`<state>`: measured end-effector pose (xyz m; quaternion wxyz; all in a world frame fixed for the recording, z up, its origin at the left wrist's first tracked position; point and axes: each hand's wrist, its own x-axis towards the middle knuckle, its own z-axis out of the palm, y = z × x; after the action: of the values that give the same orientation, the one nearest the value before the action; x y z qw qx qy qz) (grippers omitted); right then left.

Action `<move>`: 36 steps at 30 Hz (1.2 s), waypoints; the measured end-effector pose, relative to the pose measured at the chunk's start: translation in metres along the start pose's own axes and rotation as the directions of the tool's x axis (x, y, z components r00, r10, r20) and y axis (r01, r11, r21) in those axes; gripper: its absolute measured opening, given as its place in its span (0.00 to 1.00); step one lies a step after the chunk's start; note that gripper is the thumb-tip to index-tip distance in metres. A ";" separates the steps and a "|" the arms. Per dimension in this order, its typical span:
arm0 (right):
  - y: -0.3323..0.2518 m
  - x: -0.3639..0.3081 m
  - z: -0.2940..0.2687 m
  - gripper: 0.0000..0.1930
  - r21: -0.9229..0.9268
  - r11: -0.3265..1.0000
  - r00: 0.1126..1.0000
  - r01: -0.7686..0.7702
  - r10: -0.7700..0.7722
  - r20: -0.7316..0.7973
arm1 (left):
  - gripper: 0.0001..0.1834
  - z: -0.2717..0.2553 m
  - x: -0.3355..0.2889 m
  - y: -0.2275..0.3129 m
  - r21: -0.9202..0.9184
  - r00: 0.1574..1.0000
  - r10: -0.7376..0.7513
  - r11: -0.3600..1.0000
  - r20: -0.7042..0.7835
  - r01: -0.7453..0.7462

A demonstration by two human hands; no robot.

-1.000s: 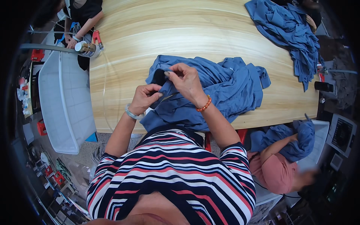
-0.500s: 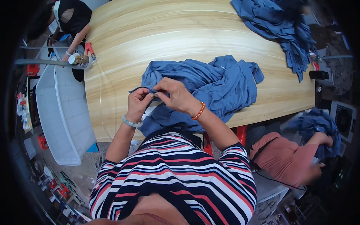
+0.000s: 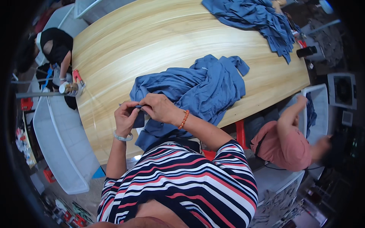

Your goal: Cutting blue fabric into smaller pieces using scissors on a wooden table.

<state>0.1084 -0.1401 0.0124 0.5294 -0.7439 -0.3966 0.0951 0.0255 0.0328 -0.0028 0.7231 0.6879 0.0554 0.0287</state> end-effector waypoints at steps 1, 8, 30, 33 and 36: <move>0.001 -0.001 0.003 0.08 -0.004 0.999 0.999 -0.049 0.049 -0.013 | 0.10 -0.003 0.000 -0.004 -0.018 1.000 0.004 1.000 -0.014 -0.004; 0.004 -0.012 0.000 0.07 -0.091 0.990 0.991 -0.110 0.116 0.063 | 0.07 -0.007 -0.004 0.000 -0.113 0.971 -0.233 0.964 0.057 0.239; -0.015 -0.031 0.037 0.13 -0.063 0.996 0.991 0.058 -0.065 -0.114 | 0.14 -0.026 0.000 -0.033 0.777 0.918 0.392 0.597 -0.065 -0.200; 0.018 -0.082 0.058 0.17 -0.249 0.968 0.899 -0.040 0.144 0.415 | 0.14 -0.069 0.012 -0.049 0.872 0.897 0.430 0.474 -0.104 -0.126; 0.066 -0.133 0.056 0.14 -0.562 0.826 0.923 0.041 0.185 0.339 | 0.13 -0.101 0.016 -0.063 0.909 0.879 0.449 0.413 -0.161 -0.045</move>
<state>0.0203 -0.2002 -0.1055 0.1977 -0.8479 -0.4725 0.1369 0.0269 0.1317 -0.0709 0.2186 0.9415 0.0970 0.2373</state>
